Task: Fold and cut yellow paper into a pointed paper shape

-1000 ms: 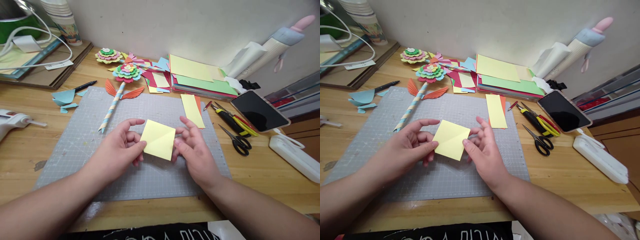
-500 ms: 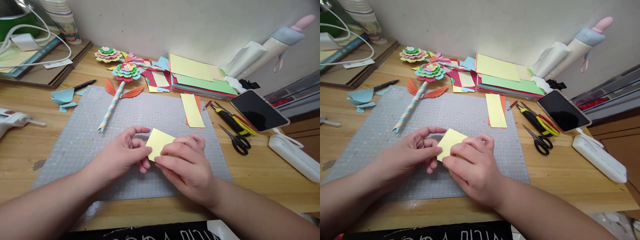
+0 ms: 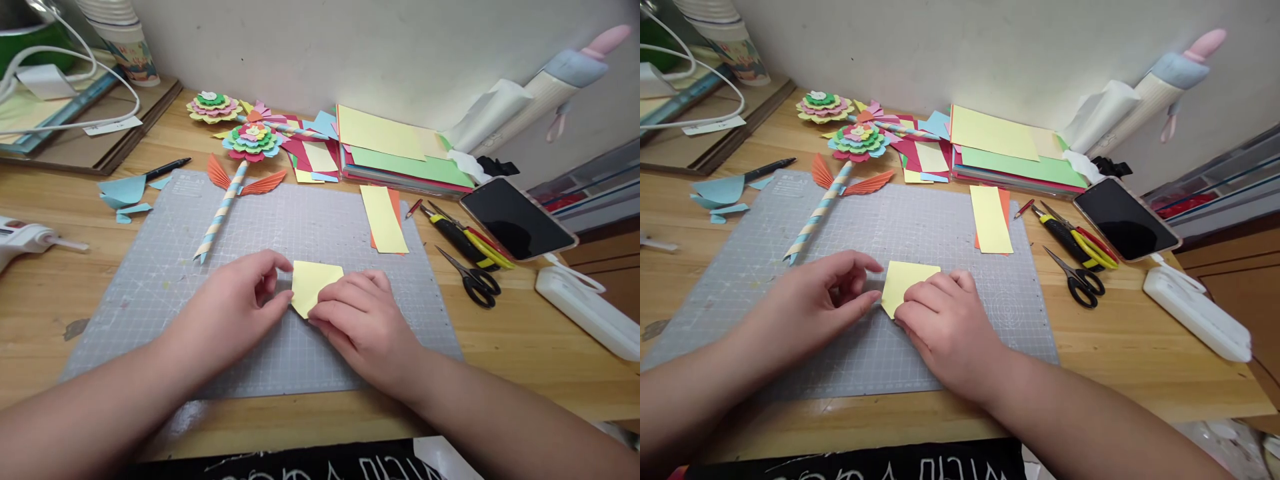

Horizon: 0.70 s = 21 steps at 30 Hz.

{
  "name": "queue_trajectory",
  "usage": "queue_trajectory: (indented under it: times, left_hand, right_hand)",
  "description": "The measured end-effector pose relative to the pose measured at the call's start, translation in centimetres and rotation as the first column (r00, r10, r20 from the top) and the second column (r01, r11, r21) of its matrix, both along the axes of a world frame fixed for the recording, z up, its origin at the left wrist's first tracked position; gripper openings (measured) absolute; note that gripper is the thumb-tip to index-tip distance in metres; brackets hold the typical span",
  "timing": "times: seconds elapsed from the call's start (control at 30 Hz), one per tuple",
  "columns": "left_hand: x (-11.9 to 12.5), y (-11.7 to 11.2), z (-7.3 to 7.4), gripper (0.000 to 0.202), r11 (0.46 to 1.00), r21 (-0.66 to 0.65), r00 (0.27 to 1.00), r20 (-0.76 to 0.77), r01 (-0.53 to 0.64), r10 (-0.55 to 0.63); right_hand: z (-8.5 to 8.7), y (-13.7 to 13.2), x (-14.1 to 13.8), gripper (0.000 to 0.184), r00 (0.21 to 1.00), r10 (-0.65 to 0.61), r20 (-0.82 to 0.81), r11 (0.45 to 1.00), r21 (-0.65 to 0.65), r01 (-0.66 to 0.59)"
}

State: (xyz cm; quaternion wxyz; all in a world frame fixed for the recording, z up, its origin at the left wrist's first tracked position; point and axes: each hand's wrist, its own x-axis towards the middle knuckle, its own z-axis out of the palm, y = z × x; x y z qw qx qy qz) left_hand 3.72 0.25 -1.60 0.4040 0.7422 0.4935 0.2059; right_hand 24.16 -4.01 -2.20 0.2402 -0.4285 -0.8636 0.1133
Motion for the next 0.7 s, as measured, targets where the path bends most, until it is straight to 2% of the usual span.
queue_trajectory:
  times: [0.07,0.13,0.2,0.4,0.57,0.7]
  left_hand:
    - [-0.24,0.11,-0.05,0.009,0.964,0.188,0.981,-0.088,0.187,-0.173]
    - [-0.29,0.15,-0.09,0.017,0.888,0.273,0.928,-0.152,0.371,-0.341]
    - [-0.23,0.14,-0.12,0.020,0.829,0.321,0.887,-0.220,0.458,-0.405]
    - [0.06,-0.16,-0.04,0.021,0.779,0.347,0.842,-0.356,0.523,-0.406]
    - [0.28,-0.36,-0.23,0.018,0.800,0.361,0.867,-0.336,0.478,-0.367]
    - [0.49,-0.52,-0.35,0.017,0.796,0.388,0.877,-0.327,0.465,-0.354]
  right_hand:
    - [-0.09,-0.08,0.02,0.018,0.999,0.014,0.033,0.999,-0.030,-0.013]
    - [-0.16,-0.15,0.03,0.018,0.999,0.015,0.047,0.998,-0.056,-0.012]
    - [-0.22,-0.16,0.03,0.018,0.999,0.012,0.046,0.997,-0.073,-0.009]
    - [-0.32,-0.06,-0.02,0.020,1.000,0.005,0.021,0.994,-0.110,-0.003]
    - [-0.31,-0.06,-0.24,0.015,0.999,-0.040,-0.019,0.984,-0.174,0.036]
    - [-0.39,0.03,-0.40,0.012,0.997,-0.057,-0.045,0.972,-0.232,0.045]
